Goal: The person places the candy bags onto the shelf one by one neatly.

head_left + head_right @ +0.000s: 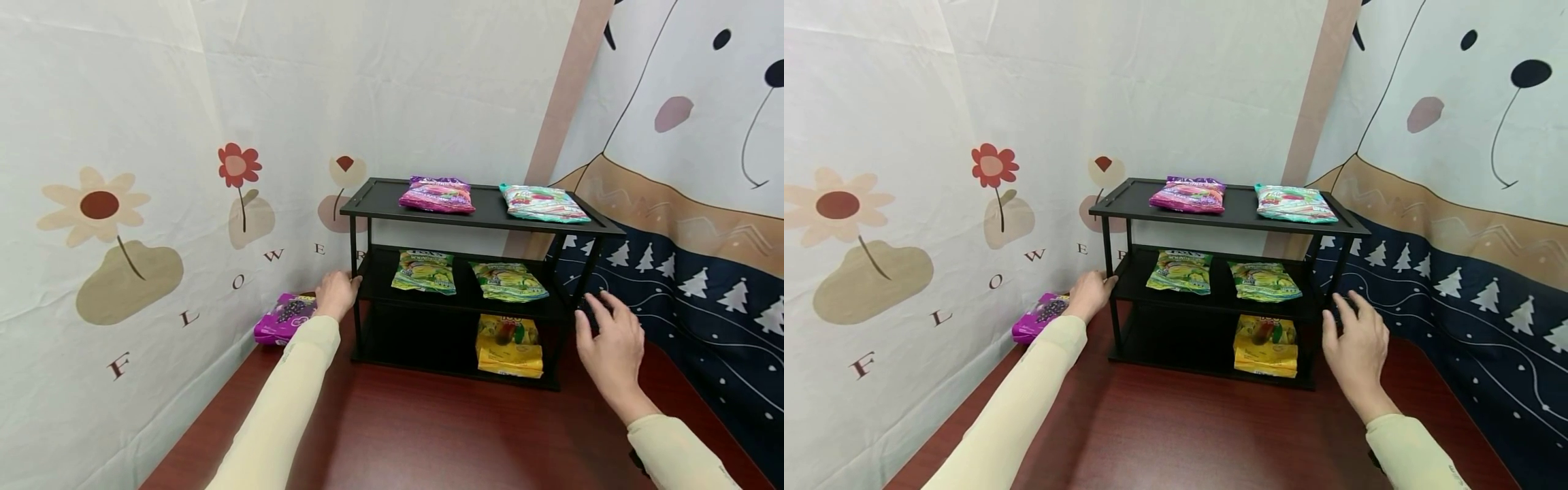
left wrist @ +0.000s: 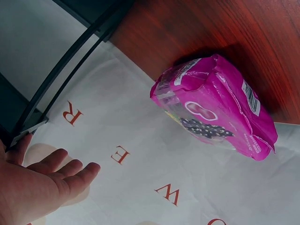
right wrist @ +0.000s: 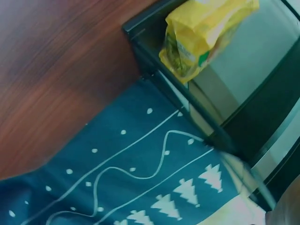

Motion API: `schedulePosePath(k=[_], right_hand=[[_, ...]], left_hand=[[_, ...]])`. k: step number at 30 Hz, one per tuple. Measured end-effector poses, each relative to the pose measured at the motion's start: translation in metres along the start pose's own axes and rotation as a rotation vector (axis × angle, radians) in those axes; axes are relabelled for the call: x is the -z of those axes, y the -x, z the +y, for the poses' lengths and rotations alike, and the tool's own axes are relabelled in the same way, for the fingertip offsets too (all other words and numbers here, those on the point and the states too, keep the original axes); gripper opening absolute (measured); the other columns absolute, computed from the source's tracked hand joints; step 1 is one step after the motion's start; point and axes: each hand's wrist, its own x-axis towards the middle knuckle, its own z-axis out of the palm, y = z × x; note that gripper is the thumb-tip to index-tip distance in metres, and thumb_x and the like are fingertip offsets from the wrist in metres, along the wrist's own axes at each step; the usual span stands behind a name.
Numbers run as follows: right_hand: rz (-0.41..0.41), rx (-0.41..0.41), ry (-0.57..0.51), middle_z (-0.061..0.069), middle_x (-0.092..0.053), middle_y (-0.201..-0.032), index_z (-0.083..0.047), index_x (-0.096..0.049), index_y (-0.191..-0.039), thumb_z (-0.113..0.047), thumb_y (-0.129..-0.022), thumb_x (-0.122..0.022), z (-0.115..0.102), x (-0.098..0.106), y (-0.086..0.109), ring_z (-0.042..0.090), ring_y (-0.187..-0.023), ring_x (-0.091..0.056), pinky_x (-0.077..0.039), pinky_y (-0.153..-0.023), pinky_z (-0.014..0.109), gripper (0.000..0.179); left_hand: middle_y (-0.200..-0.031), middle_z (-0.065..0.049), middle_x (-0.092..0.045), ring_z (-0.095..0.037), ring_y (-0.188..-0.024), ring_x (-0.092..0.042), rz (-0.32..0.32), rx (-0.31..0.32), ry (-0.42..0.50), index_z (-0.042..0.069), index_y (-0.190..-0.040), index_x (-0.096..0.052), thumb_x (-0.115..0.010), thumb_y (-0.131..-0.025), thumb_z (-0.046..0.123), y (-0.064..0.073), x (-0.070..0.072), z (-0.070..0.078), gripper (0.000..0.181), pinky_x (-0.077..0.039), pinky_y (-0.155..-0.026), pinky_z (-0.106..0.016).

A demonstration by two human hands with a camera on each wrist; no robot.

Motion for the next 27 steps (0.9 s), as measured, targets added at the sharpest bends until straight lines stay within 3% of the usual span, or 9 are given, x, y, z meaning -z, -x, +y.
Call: schedulePosePath(k=[4, 7, 15, 19, 23, 27], right_hand=[[-0.12, -0.24, 0.005, 0.027, -0.042, -0.147, 0.004, -0.051, -0.14, -0.022, -0.1, -0.057, 0.008, 0.004, -0.008, 0.05, -0.131, -0.037, -0.027, -0.102, 0.067, 0.049], [-0.212, -0.347, 0.001, 0.028, -0.036, -0.15, 0.006, -0.043, -0.145, -0.03, -0.103, -0.05, 0.014, 0.005, -0.015, 0.051, -0.135, -0.033, -0.024, -0.106, 0.067, 0.055], [-0.467, -0.376, -0.07, 0.036, -0.043, -0.141, 0.009, -0.048, -0.14, -0.039, -0.107, -0.039, 0.025, -0.002, -0.025, 0.056, -0.127, -0.038, -0.03, -0.101, 0.067, 0.06], [-0.565, -0.438, -0.08, 0.037, -0.041, -0.142, 0.01, -0.043, -0.143, -0.044, -0.107, -0.037, 0.029, -0.006, -0.025, 0.056, -0.128, -0.037, -0.031, -0.101, 0.067, 0.065], [-0.589, -0.514, -0.09, 0.036, -0.038, -0.145, 0.008, -0.041, -0.146, -0.046, -0.106, -0.036, 0.03, -0.012, -0.025, 0.055, -0.132, -0.033, -0.028, -0.103, 0.067, 0.067], [-0.56, -0.551, -0.074, 0.033, -0.04, -0.145, 0.005, -0.043, -0.145, -0.043, -0.107, -0.036, 0.027, -0.015, -0.023, 0.054, -0.131, -0.035, -0.028, -0.104, 0.065, 0.062]], left_hand=[[-0.107, -0.018, -0.066, -0.038, -0.107, -0.057, 0.001, 0.0, -0.003, 0.004, -0.11, -0.073, -0.052, -0.104, 0.031, 0.0, 0.0, 0.0, 0.035, -0.043, -0.092, -0.058], [-0.111, -0.019, -0.066, -0.039, -0.109, -0.056, -0.005, 0.002, -0.003, 0.004, -0.114, -0.072, -0.052, -0.104, 0.031, 0.0, 0.0, -0.001, 0.036, -0.043, -0.092, -0.058], [-0.117, -0.02, -0.065, -0.04, -0.111, -0.057, -0.008, -0.002, 0.001, 0.003, -0.122, -0.07, -0.052, -0.104, 0.031, -0.001, 0.0, -0.001, 0.037, -0.043, -0.092, -0.058], [-0.117, -0.02, -0.065, -0.04, -0.111, -0.057, -0.012, -0.004, 0.002, 0.004, -0.121, -0.07, -0.051, -0.104, 0.031, -0.001, 0.0, -0.001, 0.037, -0.043, -0.092, -0.058], [-0.119, -0.02, -0.065, -0.039, -0.112, -0.057, -0.019, -0.007, 0.007, 0.004, -0.124, -0.069, -0.05, -0.105, 0.032, -0.002, -0.001, -0.003, 0.039, -0.043, -0.093, -0.059], [-0.12, -0.019, -0.066, -0.038, -0.113, -0.058, -0.024, -0.004, 0.02, 0.005, -0.126, -0.068, -0.049, -0.105, 0.033, -0.003, -0.004, -0.007, 0.04, -0.042, -0.095, -0.059]])
